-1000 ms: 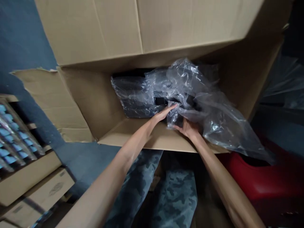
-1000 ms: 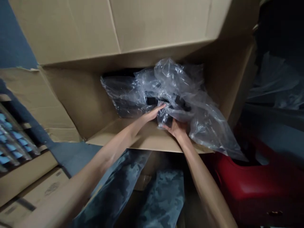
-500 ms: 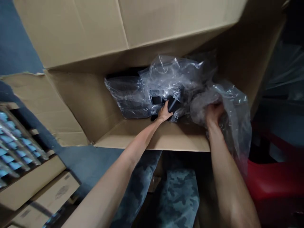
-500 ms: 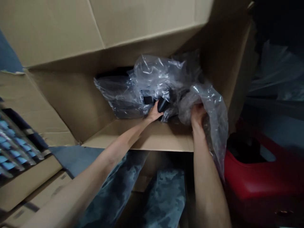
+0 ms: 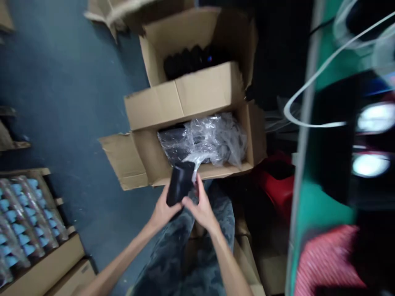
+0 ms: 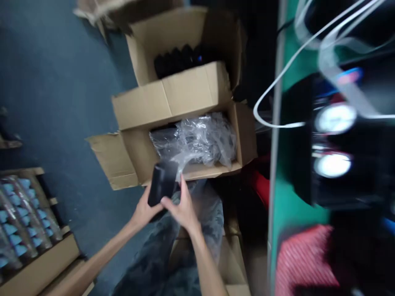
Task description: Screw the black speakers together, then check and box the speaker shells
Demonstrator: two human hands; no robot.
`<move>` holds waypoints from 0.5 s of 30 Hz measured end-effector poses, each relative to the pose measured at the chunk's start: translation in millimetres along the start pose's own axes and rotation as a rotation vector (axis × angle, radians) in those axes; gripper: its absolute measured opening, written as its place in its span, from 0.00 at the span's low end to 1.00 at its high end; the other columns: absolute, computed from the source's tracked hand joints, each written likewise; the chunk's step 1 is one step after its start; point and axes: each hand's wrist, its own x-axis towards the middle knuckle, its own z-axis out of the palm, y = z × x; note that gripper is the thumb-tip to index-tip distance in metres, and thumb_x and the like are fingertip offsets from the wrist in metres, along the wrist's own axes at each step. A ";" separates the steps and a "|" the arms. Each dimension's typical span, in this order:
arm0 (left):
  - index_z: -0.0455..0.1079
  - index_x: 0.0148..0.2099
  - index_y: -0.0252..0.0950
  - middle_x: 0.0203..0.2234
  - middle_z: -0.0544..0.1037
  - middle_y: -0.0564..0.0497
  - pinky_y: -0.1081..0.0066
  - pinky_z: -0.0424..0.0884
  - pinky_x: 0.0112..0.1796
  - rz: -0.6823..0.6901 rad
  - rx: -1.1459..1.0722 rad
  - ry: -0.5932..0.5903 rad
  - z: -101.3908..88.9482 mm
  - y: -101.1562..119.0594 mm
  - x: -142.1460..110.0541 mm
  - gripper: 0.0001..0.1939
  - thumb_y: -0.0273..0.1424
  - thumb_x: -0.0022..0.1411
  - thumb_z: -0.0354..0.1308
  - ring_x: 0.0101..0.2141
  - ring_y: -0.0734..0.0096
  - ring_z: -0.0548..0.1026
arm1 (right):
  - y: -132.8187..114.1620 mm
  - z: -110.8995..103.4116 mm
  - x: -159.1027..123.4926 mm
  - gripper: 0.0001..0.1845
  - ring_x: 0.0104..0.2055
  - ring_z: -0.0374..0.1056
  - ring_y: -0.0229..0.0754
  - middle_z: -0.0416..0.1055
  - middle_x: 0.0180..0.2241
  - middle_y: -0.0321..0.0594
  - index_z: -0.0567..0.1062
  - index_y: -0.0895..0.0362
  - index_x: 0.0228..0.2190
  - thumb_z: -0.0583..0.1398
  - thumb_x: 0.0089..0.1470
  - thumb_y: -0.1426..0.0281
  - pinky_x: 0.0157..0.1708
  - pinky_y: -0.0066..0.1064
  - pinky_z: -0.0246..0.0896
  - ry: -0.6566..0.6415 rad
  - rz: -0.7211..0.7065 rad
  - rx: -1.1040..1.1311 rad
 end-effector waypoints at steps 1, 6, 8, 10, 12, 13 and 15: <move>0.62 0.71 0.38 0.65 0.74 0.37 0.44 0.64 0.67 0.033 -0.035 -0.059 -4.1 17.8 -42.0 0.50 0.45 0.49 0.73 0.65 0.38 0.71 | -17.7 8.5 -40.3 0.59 0.76 0.54 0.49 0.49 0.76 0.42 0.39 0.49 0.77 0.67 0.62 0.50 0.73 0.44 0.57 0.060 -0.009 0.160; 0.64 0.73 0.54 0.72 0.67 0.46 0.49 0.58 0.71 0.133 -0.339 -0.425 5.9 98.6 -192.0 0.41 0.44 0.60 0.71 0.72 0.44 0.62 | -84.5 -7.6 -200.9 0.49 0.76 0.54 0.55 0.54 0.74 0.35 0.58 0.40 0.74 0.70 0.58 0.50 0.76 0.52 0.52 0.350 -0.040 0.447; 0.63 0.72 0.56 0.69 0.69 0.45 0.48 0.64 0.68 0.189 -0.448 -0.539 19.8 129.9 -226.1 0.39 0.45 0.61 0.71 0.70 0.42 0.66 | -105.3 -25.2 -246.3 0.45 0.76 0.53 0.55 0.57 0.73 0.32 0.64 0.38 0.71 0.70 0.57 0.49 0.76 0.52 0.50 0.433 -0.116 0.432; 0.63 0.72 0.55 0.67 0.71 0.44 0.48 0.68 0.65 0.256 -0.476 -0.635 37.4 160.6 -255.6 0.43 0.44 0.58 0.74 0.66 0.40 0.71 | -120.7 -44.3 -290.4 0.42 0.76 0.52 0.54 0.58 0.73 0.31 0.66 0.38 0.70 0.68 0.57 0.47 0.77 0.51 0.47 0.564 -0.195 0.396; 0.65 0.71 0.54 0.65 0.73 0.45 0.50 0.68 0.65 0.284 -0.465 -0.759 54.5 188.4 -284.7 0.44 0.43 0.56 0.76 0.65 0.41 0.72 | -125.0 -68.5 -345.4 0.39 0.76 0.55 0.53 0.60 0.72 0.29 0.66 0.37 0.70 0.64 0.61 0.46 0.76 0.51 0.51 0.743 -0.268 0.329; 0.66 0.70 0.54 0.65 0.75 0.46 0.51 0.68 0.65 0.267 -0.472 -0.824 61.3 200.9 -299.1 0.42 0.44 0.56 0.75 0.65 0.42 0.72 | -120.6 -82.9 -381.0 0.37 0.75 0.57 0.52 0.62 0.70 0.28 0.66 0.35 0.69 0.62 0.62 0.45 0.74 0.52 0.55 0.833 -0.301 0.289; 0.72 0.67 0.53 0.62 0.79 0.48 0.50 0.69 0.64 0.153 -0.512 -0.962 69.9 223.8 -327.1 0.37 0.47 0.56 0.72 0.64 0.42 0.74 | -95.4 -111.8 -471.4 0.36 0.74 0.58 0.53 0.69 0.66 0.25 0.67 0.33 0.68 0.60 0.61 0.43 0.70 0.57 0.60 0.999 -0.365 0.196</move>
